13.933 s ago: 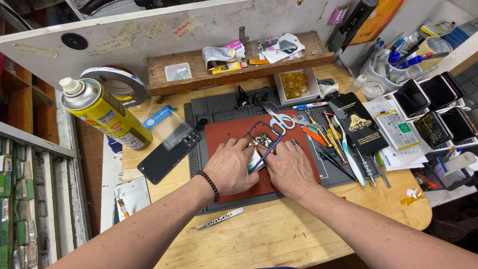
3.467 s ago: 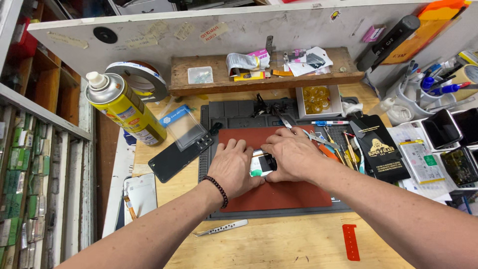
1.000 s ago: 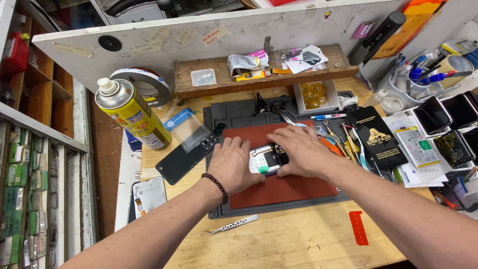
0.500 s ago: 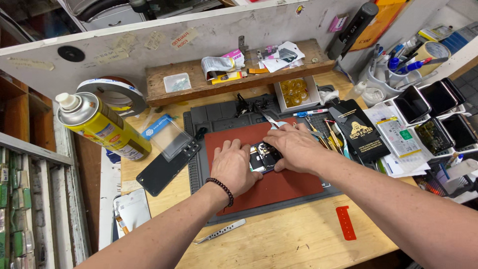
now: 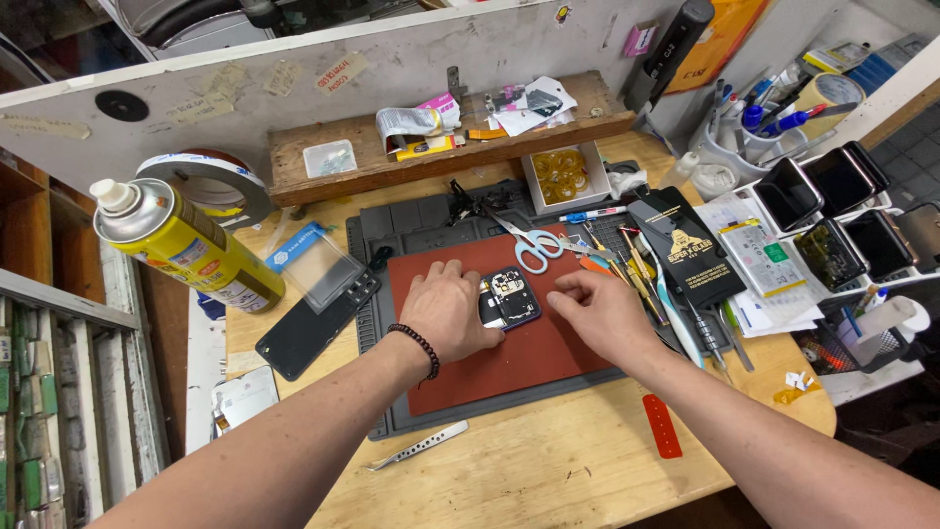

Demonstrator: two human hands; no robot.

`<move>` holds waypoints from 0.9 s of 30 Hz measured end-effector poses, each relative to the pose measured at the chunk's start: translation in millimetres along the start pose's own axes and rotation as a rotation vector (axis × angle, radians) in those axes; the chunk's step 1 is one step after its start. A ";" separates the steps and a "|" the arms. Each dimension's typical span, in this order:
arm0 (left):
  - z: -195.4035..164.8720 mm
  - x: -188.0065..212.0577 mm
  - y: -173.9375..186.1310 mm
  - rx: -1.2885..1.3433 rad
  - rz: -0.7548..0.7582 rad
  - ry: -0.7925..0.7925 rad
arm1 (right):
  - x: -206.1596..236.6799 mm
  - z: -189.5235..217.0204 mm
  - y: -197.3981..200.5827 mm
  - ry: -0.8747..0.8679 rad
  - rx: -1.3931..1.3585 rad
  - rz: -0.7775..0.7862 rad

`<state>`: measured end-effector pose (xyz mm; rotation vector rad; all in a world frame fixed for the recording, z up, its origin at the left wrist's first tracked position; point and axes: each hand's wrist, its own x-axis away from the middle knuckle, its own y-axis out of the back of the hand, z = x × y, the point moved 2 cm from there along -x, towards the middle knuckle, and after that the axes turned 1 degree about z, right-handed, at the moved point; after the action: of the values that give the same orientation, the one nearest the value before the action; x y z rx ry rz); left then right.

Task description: The person works on a disassembled smartphone on a workbench. They cut and apply small pieces of adhesive tape to internal components, then place the phone's frame over the assembly and press it into place.

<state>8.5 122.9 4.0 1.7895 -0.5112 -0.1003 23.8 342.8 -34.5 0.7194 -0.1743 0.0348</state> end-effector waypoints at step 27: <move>15.0 3.7 6.7 1.665 -0.018 0.348 | 12.7 84.2 -5.3 -0.085 -0.848 0.194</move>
<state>4.9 106.7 6.8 3.3032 -0.2729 0.8548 24.4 283.1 26.4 -0.1444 -0.3131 0.1075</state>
